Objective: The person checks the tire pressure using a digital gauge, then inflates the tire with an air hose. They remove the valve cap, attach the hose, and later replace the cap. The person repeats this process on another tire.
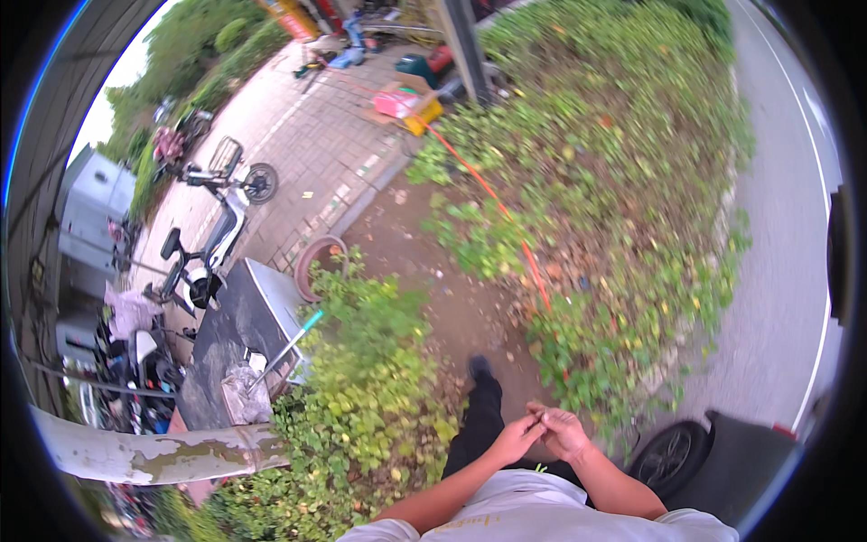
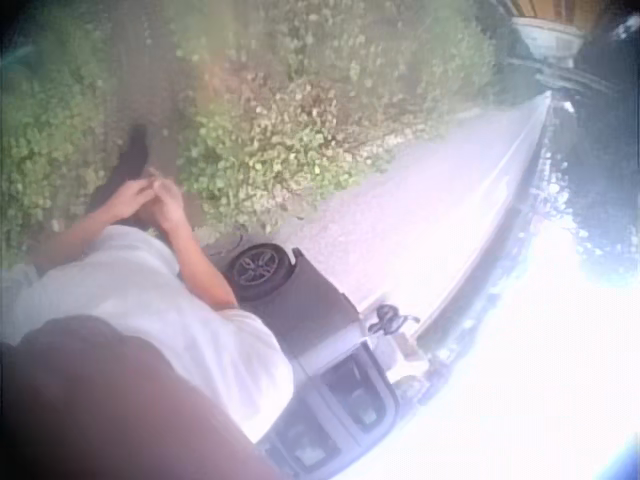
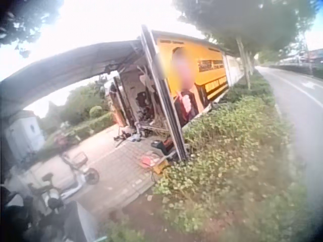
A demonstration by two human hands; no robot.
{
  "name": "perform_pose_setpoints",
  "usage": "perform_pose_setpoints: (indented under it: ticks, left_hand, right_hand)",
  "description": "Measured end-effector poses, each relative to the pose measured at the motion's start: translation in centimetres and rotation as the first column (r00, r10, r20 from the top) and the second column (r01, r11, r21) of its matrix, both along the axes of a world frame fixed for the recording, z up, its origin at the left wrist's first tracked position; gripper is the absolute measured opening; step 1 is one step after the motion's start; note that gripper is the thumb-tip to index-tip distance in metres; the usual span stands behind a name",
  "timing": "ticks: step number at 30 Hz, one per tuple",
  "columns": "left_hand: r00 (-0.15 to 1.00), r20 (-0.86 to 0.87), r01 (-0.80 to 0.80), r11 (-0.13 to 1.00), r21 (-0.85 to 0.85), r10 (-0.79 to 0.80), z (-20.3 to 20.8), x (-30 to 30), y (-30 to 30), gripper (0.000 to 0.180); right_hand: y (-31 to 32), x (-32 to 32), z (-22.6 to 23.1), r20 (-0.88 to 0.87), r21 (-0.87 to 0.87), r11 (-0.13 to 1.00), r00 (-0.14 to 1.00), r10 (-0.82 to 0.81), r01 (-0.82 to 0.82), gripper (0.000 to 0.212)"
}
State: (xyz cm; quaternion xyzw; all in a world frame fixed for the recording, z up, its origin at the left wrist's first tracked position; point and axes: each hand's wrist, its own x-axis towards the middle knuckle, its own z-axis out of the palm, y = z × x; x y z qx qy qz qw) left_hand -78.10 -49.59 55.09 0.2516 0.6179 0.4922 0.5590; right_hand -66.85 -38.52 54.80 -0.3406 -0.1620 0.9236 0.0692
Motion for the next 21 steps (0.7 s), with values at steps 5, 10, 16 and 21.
perform_pose_setpoints:
  ticks: [5,10,16,21]
  left_hand:
    - [0.923,0.329,-0.177,0.979,-0.1,0.2,3.5,-20.4,-0.7,0.028]
    - [0.613,0.716,-0.424,0.904,-0.056,0.332,7.1,-36.5,0.1,0.031]
    - [0.834,0.28,-0.471,0.878,-0.084,0.475,6.5,-54.6,5.7,0.031]
    - [0.728,0.43,-0.572,0.819,-0.047,0.534,6.2,-75.7,13.1,0.029]
  right_hand:
    - [2.4,-23.1,3.9,-0.072,0.001,1.0,0.997,0.004,-0.004,0.007]
    - [5.4,-41.3,7.4,-0.115,-0.022,0.984,0.979,0.171,-0.174,0.007]
    - [10.3,-61.5,8.2,-0.02,0.266,0.922,0.955,0.297,-0.281,0.015]
    - [18.3,-83.5,7.1,-0.169,-0.026,0.967,0.954,0.247,-0.255,0.012]
